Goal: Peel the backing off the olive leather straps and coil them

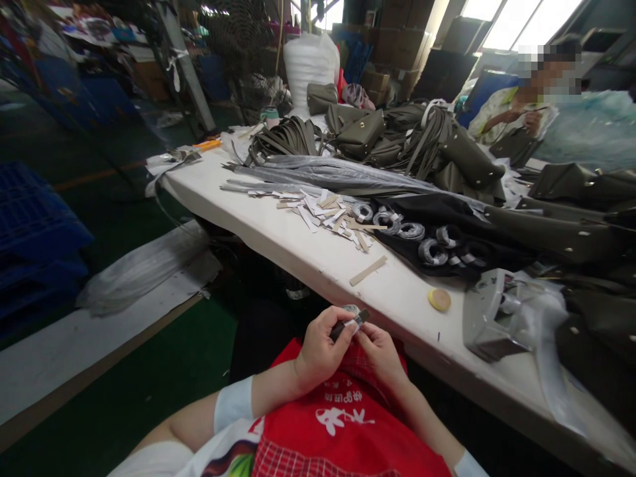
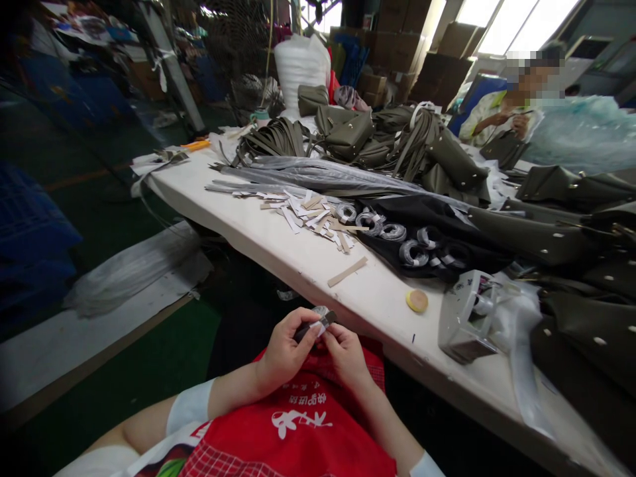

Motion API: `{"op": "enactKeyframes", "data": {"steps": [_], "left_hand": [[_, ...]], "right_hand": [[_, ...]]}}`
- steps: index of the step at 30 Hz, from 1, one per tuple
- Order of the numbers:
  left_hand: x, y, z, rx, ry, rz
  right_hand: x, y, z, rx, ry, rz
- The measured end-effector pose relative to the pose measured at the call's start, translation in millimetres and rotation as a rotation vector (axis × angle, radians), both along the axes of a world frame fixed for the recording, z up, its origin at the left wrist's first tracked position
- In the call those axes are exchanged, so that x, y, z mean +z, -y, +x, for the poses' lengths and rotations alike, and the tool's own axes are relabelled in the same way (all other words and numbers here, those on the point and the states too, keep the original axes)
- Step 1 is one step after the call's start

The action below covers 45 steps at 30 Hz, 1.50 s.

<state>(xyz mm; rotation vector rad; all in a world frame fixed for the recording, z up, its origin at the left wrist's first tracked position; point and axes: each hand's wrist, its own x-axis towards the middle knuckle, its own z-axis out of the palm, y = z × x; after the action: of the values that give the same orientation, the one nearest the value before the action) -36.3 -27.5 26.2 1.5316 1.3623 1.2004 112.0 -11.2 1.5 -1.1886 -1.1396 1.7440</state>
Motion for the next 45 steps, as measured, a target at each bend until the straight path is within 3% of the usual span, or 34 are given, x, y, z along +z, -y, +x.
{"op": "enactKeyframes", "data": {"steps": [4,9,15,18,21,24,27,29,32,36,41,45], "left_hand": [[4.5,1.1,0.8,-0.039,-0.059,0.148],[1.6,4.9,1.7,-0.074,-0.096,0.207],[-14.2,-6.6,-0.4,0.037,-0.053,0.2],[-20.0,-7.8,-0.6,0.01,-0.05,0.195],[-28.5,-9.4,-3.7,-0.039,-0.133,0.212],[-42.7,-25.7,-12.4,0.013,-0.291,0.219],[-59.9,-63.7,-24.4,0.16,-0.477,0.202],[-70.1,-98.0,-32.1,0.244,-0.599,0.197],[-81.3,-151.1,-42.0,0.36,-0.746,0.195],[-93.9,-199.1,-51.3,0.529,-0.858,0.208],[-106.2,-212.1,-56.7,0.545,-0.95,0.213],[-105.5,-210.4,-56.7,0.52,-0.978,0.178]], "right_hand": [[4.0,-3.8,-2.3,-0.021,0.02,0.059],[1.0,-5.2,-5.4,-0.099,0.058,0.084],[4.1,-6.1,-8.5,-0.007,-0.26,0.146],[2.6,-7.4,-6.0,-0.005,-0.231,0.181],[10.4,-16.3,8.8,-0.019,-0.036,0.306],[32.3,-38.9,37.3,-0.085,0.359,0.56],[56.2,-78.3,71.6,-0.136,0.859,0.804],[66.3,-112.7,93.6,-0.111,1.181,0.847],[72.7,-169.6,126.3,0.015,1.604,0.656],[73.9,-238.3,177.0,0.034,1.771,0.399],[58.4,-291.7,229.3,0.002,1.821,0.107],[42.4,-308.3,242.1,0.014,1.818,-0.025]]}}
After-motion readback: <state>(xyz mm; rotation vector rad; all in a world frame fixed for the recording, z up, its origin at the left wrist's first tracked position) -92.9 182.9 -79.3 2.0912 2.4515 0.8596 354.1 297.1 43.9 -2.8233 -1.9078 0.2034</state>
